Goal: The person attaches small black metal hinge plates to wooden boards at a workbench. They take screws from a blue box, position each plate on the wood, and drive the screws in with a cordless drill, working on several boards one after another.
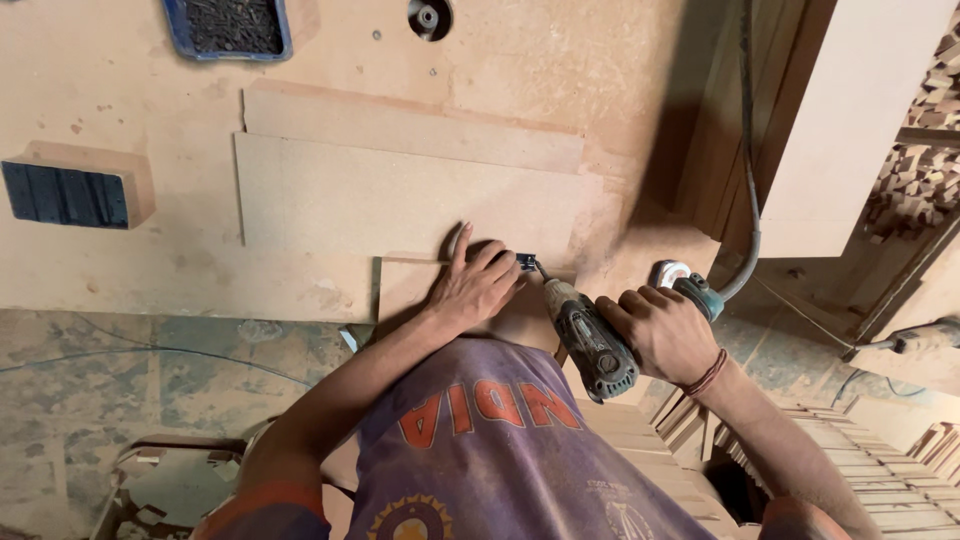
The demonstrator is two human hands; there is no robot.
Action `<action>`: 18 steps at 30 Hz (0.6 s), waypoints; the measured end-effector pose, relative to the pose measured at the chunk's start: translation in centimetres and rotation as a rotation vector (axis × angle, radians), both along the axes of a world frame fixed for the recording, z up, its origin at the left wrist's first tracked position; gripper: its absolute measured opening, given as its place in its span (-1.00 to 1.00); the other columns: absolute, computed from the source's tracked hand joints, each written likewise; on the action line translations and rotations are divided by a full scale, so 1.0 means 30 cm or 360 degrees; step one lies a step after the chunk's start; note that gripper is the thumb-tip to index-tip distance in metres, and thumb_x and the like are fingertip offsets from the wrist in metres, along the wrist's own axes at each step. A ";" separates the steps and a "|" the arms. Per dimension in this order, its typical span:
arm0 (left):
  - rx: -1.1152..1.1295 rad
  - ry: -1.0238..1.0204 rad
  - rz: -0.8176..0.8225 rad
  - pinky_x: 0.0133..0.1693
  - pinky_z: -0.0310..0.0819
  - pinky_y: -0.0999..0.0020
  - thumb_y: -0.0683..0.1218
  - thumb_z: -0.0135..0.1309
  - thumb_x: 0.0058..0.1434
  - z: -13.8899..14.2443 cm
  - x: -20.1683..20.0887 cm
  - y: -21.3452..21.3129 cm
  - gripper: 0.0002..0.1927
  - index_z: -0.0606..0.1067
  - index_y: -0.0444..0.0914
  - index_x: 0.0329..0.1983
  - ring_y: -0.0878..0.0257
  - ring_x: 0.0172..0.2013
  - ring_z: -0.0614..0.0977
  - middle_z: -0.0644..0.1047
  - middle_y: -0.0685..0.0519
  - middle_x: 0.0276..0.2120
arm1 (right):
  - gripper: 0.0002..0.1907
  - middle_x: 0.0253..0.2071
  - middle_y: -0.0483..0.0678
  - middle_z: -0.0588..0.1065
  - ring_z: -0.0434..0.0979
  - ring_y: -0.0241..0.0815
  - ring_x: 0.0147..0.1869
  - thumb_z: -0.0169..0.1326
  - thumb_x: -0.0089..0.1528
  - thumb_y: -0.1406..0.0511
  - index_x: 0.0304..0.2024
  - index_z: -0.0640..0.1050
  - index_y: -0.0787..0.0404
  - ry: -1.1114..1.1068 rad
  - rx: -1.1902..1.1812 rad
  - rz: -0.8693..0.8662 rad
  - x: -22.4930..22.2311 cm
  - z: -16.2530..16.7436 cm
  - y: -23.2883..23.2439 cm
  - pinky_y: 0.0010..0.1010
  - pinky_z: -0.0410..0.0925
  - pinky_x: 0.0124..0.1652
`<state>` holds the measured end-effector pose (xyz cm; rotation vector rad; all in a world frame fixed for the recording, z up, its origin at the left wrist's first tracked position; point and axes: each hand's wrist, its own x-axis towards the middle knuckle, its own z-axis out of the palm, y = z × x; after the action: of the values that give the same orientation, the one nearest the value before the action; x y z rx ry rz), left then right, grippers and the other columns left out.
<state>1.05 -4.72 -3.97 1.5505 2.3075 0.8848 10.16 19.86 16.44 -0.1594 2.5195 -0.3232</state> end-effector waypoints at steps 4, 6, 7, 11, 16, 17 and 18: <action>0.0026 0.0007 0.0014 0.39 -0.19 -0.41 0.03 0.17 0.29 0.006 -0.003 -0.001 -0.71 0.58 -0.21 -0.03 0.14 0.20 0.45 0.51 0.11 0.00 | -0.55 -0.37 0.00 0.57 0.63 -0.06 -0.27 0.19 0.04 0.22 0.00 0.58 0.17 0.0030 -0.0019 0.0004 -0.004 0.002 -0.003 -0.22 0.49 -0.34; 0.0062 -0.0021 0.0017 0.40 -0.20 -0.41 0.02 0.17 0.31 0.003 -0.003 -0.002 -0.73 0.58 -0.21 -0.03 0.13 0.20 0.44 0.51 0.11 -0.02 | -0.56 -0.37 -0.02 0.57 0.64 -0.06 -0.26 0.19 0.05 0.21 -0.01 0.58 0.15 -0.0016 -0.0033 -0.0011 -0.005 -0.001 -0.004 -0.22 0.49 -0.33; 0.0078 -0.0034 0.0020 0.40 -0.20 -0.41 0.02 0.17 0.32 0.000 -0.002 -0.004 -0.73 0.58 -0.21 -0.03 0.12 0.20 0.44 0.50 0.11 -0.02 | -0.56 -0.38 -0.02 0.58 0.64 -0.06 -0.25 0.19 0.05 0.21 -0.01 0.58 0.15 -0.0039 -0.0042 -0.0018 -0.004 -0.004 -0.006 -0.22 0.49 -0.32; 0.0067 -0.0021 0.0013 0.41 -0.22 -0.40 -0.01 0.17 0.29 -0.023 0.004 -0.009 -0.74 0.59 -0.23 -0.04 0.12 0.21 0.44 0.52 0.10 -0.01 | -0.51 -0.33 -0.01 0.59 0.65 -0.04 -0.22 0.19 0.02 0.22 0.02 0.58 0.15 0.0009 -0.0052 0.0004 -0.004 -0.026 -0.010 -0.22 0.50 -0.35; 0.0035 0.0017 -0.0001 0.43 -0.26 -0.36 -0.04 0.16 0.30 -0.051 0.019 -0.008 -0.77 0.60 -0.22 -0.04 0.11 0.24 0.44 0.53 0.10 0.00 | -0.48 -0.30 0.01 0.60 0.65 -0.05 -0.20 0.17 0.01 0.26 0.05 0.58 0.16 -0.0051 0.0017 -0.0013 0.009 -0.030 -0.010 -0.22 0.50 -0.42; 0.0033 0.0013 -0.0002 0.43 -0.26 -0.37 -0.05 0.16 0.29 -0.053 0.021 -0.007 -0.77 0.60 -0.22 -0.05 0.11 0.23 0.44 0.53 0.10 0.00 | -0.51 -0.30 0.00 0.59 0.65 -0.06 -0.21 0.17 0.03 0.25 0.04 0.58 0.16 -0.0069 0.0013 -0.0027 0.009 -0.030 -0.010 -0.23 0.50 -0.41; 0.0032 0.0009 -0.0005 0.43 -0.27 -0.37 -0.06 0.16 0.29 -0.054 0.022 -0.006 -0.77 0.60 -0.22 -0.05 0.11 0.23 0.44 0.53 0.10 -0.01 | -0.53 -0.31 0.00 0.59 0.64 -0.08 -0.22 0.17 0.05 0.25 0.04 0.58 0.15 -0.0086 0.0009 -0.0044 0.008 -0.030 -0.011 -0.23 0.50 -0.40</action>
<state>1.70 -4.90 -5.58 1.5665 2.3060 0.9068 10.39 19.53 15.54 -0.1120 2.4709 -0.3270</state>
